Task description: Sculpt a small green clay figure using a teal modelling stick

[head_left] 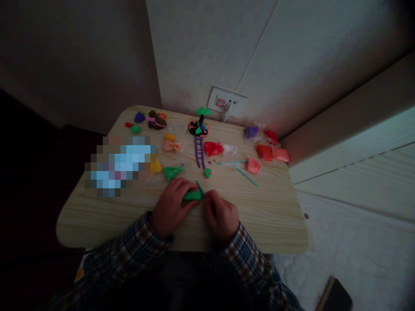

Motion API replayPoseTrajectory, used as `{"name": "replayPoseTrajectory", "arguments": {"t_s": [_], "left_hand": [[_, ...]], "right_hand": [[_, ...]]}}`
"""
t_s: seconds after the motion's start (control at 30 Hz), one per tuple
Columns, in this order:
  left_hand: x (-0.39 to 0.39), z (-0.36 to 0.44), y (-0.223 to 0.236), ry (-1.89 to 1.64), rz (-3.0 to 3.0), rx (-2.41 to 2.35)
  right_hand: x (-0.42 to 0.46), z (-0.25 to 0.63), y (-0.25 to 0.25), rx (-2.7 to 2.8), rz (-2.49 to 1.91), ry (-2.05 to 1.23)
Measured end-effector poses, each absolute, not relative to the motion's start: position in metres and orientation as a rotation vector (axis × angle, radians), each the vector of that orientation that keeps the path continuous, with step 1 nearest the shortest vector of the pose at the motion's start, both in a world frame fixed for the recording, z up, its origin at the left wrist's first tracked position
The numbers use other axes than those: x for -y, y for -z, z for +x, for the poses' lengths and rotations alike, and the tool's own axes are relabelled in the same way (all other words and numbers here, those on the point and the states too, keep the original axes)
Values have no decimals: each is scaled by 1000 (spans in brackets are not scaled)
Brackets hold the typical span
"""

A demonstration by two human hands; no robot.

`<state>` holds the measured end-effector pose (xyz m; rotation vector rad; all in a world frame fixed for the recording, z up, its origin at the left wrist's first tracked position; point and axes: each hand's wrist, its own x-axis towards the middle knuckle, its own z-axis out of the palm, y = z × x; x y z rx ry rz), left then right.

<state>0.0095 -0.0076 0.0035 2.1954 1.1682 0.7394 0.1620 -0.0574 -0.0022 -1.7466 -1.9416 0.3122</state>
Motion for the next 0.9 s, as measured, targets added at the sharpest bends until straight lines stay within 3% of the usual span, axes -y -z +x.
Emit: {"name": "replayPoseTrajectory", "arguments": {"t_s": [0.33,0.73,0.9], "left_hand": [[9,5,-2,-687,2268,-977],[14,-1,0,-711,2274,-1236],[8,2,-2,-645,2273,-1235]], "right_hand": [[56,184,-1,1780,-1706,-344],[63,179,3,1891,-1844,-308],[69,176,2,2093,-1654,-334]]}}
